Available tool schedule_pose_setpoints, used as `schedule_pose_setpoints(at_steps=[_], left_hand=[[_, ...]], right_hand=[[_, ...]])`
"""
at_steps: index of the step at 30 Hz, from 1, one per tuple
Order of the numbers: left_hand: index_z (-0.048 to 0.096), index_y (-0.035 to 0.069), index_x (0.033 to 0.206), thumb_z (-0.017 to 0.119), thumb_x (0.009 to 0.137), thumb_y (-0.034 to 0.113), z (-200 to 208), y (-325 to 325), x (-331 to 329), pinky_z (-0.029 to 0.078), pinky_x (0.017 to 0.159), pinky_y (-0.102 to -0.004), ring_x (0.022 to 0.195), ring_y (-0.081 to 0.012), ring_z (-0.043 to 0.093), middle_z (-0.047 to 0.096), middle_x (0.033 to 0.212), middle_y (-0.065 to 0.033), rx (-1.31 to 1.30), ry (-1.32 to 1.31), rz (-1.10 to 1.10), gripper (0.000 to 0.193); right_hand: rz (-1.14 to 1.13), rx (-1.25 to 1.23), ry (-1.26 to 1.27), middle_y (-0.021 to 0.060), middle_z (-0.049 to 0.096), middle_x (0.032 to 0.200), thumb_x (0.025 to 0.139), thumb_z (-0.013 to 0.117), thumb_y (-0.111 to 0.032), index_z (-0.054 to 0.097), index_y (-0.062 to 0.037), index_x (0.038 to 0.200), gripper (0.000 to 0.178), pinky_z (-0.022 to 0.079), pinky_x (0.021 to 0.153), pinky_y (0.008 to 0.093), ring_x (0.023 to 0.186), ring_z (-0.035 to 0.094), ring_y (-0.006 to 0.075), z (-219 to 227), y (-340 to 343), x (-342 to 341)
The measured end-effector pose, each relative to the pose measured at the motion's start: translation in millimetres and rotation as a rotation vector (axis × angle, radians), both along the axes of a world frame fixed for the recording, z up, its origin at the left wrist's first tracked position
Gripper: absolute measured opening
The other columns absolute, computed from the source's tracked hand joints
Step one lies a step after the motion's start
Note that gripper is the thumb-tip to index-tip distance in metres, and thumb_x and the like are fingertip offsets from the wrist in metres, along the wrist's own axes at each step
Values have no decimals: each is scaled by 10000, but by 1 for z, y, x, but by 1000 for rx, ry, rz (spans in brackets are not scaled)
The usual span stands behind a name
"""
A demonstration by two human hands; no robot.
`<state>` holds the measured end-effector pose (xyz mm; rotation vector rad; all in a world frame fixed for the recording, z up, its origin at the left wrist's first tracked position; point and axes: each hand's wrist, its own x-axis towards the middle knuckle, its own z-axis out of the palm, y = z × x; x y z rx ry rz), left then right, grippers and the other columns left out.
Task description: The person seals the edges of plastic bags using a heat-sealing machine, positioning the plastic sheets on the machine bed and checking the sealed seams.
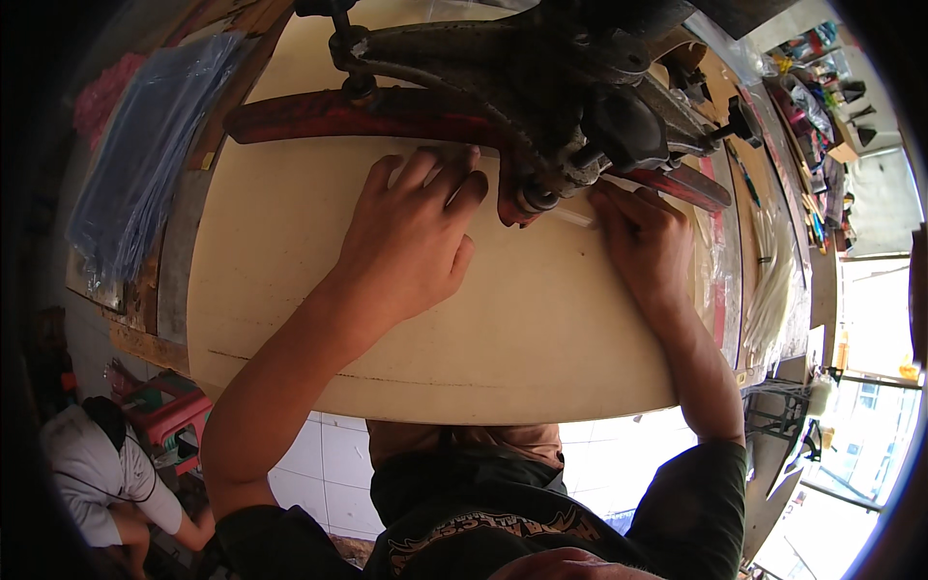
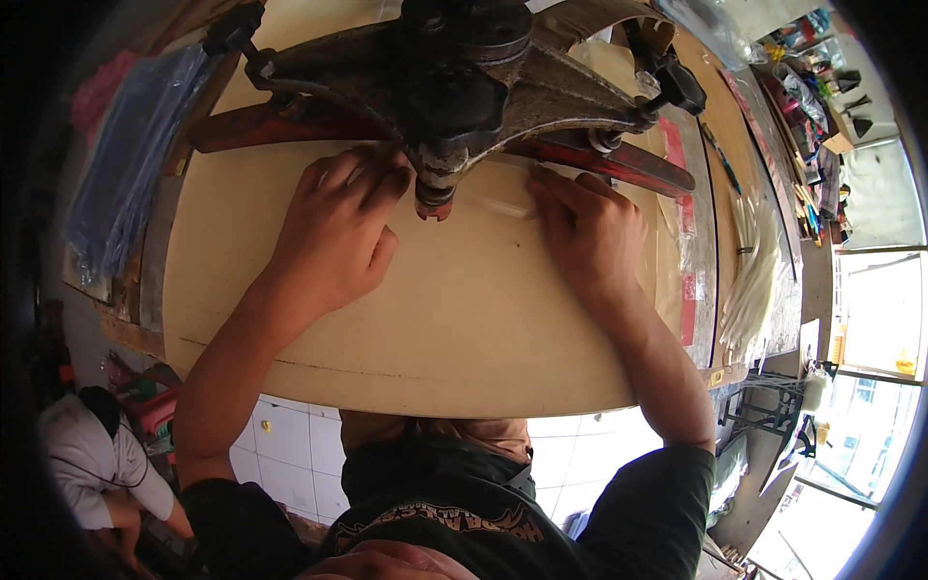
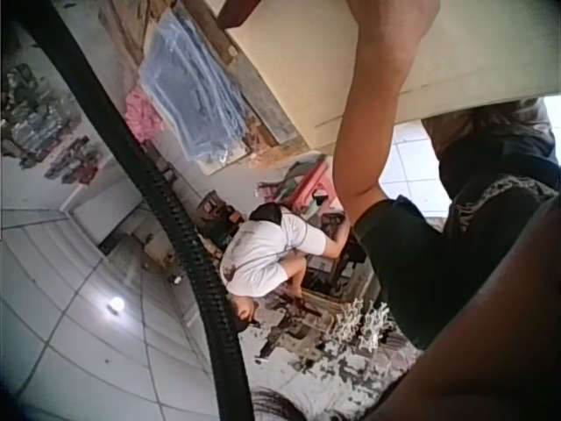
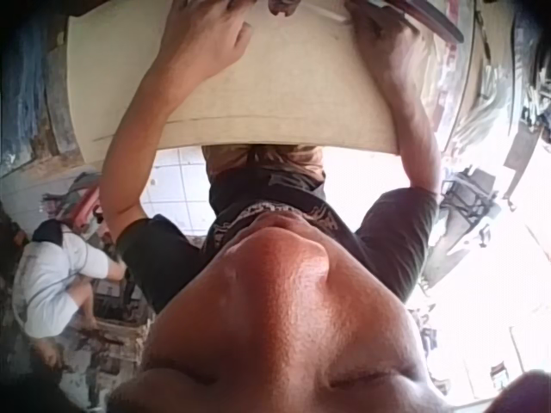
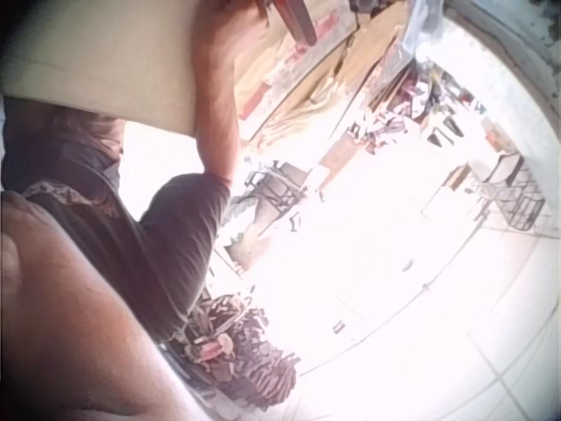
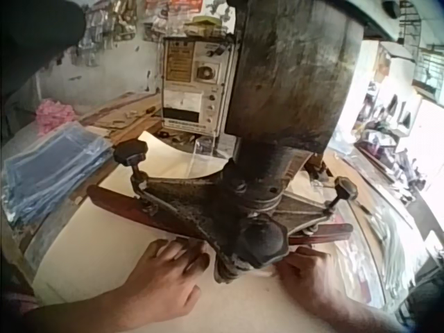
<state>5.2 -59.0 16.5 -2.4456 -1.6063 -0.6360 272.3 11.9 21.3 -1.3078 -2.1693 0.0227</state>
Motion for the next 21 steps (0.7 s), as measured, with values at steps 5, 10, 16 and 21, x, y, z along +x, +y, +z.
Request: schedule_pose_setpoints(at_steps=[5,10,16,21], left_hand=[[653,20,1197,658,802,150,0,0,0,426,1002,-470,1168,-265,545,641,1302,-111,14,-4,-2,416],[653,16,1189,656,804,149,0,0,0,426,999,-470,1181,-265,543,640,1304,-113,10,0,2,407],[655,14,1186,656,807,152,0,0,0,429,1000,-474,1189,-267,543,640,1308,-113,8,5,2,404],[657,17,1191,659,807,155,1,0,1,430,1006,-476,1184,-267,544,640,1309,-112,-3,11,7,408]], right_hand=[[-13,-4,-15,61,622,686,896,752,-277,810,-178,1054,195,483,534,401,566,636,274,-1,1,2],[-9,-12,-15,64,622,686,904,745,-282,809,-169,1054,199,483,535,399,569,637,276,0,0,1],[-8,-12,-17,66,625,697,909,740,-283,807,-173,1064,202,483,538,399,574,639,278,0,1,2],[-5,-6,-8,61,625,701,909,740,-281,807,-180,1067,198,483,537,398,573,638,274,-1,1,3]])
